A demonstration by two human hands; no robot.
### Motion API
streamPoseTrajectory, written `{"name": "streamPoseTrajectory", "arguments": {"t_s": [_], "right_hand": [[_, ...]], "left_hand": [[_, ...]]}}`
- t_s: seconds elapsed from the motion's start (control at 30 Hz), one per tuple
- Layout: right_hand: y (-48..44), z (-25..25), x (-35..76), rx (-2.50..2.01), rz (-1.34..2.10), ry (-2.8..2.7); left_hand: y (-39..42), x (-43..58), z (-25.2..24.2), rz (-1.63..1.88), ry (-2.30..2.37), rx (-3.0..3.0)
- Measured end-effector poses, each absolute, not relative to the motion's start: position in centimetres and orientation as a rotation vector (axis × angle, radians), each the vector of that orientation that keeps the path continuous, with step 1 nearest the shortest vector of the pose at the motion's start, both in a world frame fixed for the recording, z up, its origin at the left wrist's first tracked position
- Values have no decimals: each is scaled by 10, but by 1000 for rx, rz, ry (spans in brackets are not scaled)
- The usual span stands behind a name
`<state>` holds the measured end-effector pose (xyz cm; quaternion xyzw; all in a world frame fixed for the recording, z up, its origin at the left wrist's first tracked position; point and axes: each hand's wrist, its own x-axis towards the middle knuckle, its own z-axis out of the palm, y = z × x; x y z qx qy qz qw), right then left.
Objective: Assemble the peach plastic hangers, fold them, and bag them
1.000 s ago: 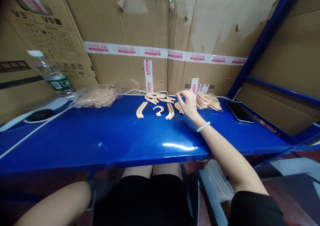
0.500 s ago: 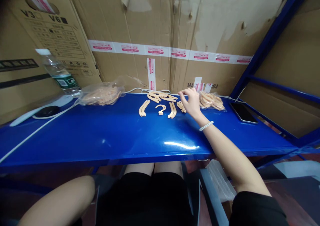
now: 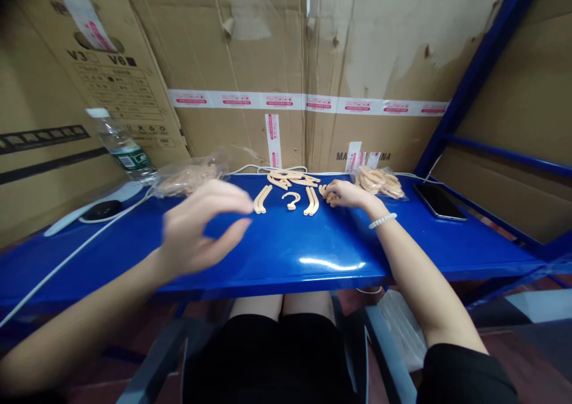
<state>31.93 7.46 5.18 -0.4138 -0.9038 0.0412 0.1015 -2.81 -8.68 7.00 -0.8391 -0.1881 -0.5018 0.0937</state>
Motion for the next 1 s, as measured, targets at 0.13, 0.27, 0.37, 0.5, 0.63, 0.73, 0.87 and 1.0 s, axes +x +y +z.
{"name": "streamPoseTrajectory", "arguments": {"t_s": [0.13,0.27,0.37,0.5,0.63,0.73,0.87,1.0], "right_hand": [[82,50,321,-1293,108,-2659],[84,53,329,-1336,85,-2611],[77,57,330,-1328,65,-2559],[59,58,309,-1218,68,-2530],[46,47,278,-1071,192,-2656],[48,40,271,-1058,193,-2663],[52,39,277,-1062,176,-2623],[50,48,284,-1029,126,-2560]], "left_hand": [[-18,-26,52,-816,-840,-2827],[29,-37,12,-711,-930,-2873],[37,-43,-8,-723,-985,-2882],[40,-44,-17,-786,-1065,-2854],[46,-42,-20,-841,-1124,-2825],[51,-43,-22,-874,-1131,-2820],[52,-45,-22,-938,-1124,-2800],[46,-46,-11,-1033,-1090,-2733]]}}
